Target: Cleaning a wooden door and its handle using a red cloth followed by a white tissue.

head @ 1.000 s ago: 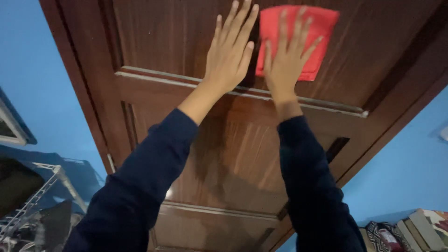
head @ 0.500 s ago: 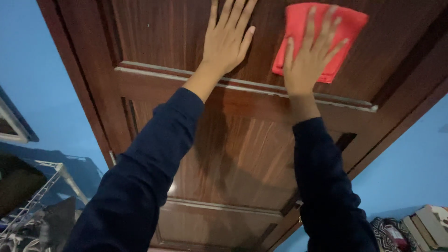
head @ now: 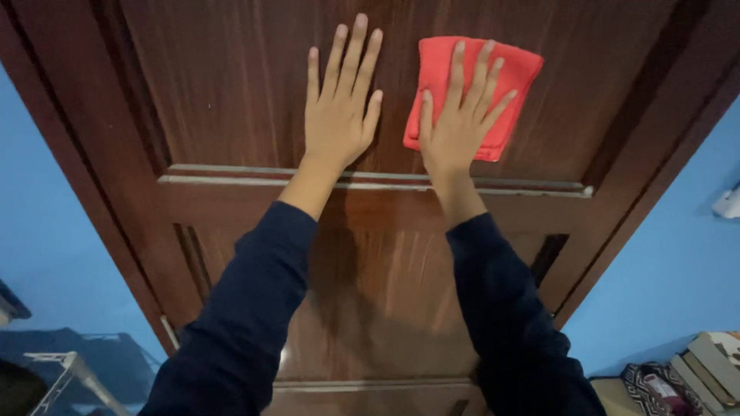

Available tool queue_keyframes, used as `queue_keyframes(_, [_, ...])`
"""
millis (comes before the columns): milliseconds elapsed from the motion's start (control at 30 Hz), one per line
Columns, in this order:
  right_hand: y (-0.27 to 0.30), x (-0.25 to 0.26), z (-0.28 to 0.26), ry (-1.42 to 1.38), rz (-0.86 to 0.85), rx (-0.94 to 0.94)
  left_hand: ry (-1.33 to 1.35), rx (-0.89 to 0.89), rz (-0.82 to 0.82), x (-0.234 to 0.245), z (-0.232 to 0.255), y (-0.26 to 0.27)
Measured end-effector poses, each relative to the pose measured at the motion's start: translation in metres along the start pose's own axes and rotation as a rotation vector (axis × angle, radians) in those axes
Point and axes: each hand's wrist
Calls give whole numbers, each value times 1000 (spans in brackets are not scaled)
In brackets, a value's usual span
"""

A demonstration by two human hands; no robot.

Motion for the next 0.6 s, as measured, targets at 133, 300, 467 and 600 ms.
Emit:
queue_keyframes(133, [-3,8,-3,-31,-40,21,-10,12,-21,2,2,-1])
queue_keyframes(300, [-2,5,8,24,-3,-19,-31,2,-7,0,1,0])
queue_keyframes(467, [9,8,0,-50,-35,51,-12,0,-12,0,-1,-1])
queue_keyframes(600, [18,6,4,-40,-66,63,-11,-18,-6,0,-2,2])
Point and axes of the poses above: each hand's wrist, its own y-axis away from the middle knuckle, its own x-axis out of the back of the hand, z = x × y, and after that the axes turned 12 degrees about x, right-handed
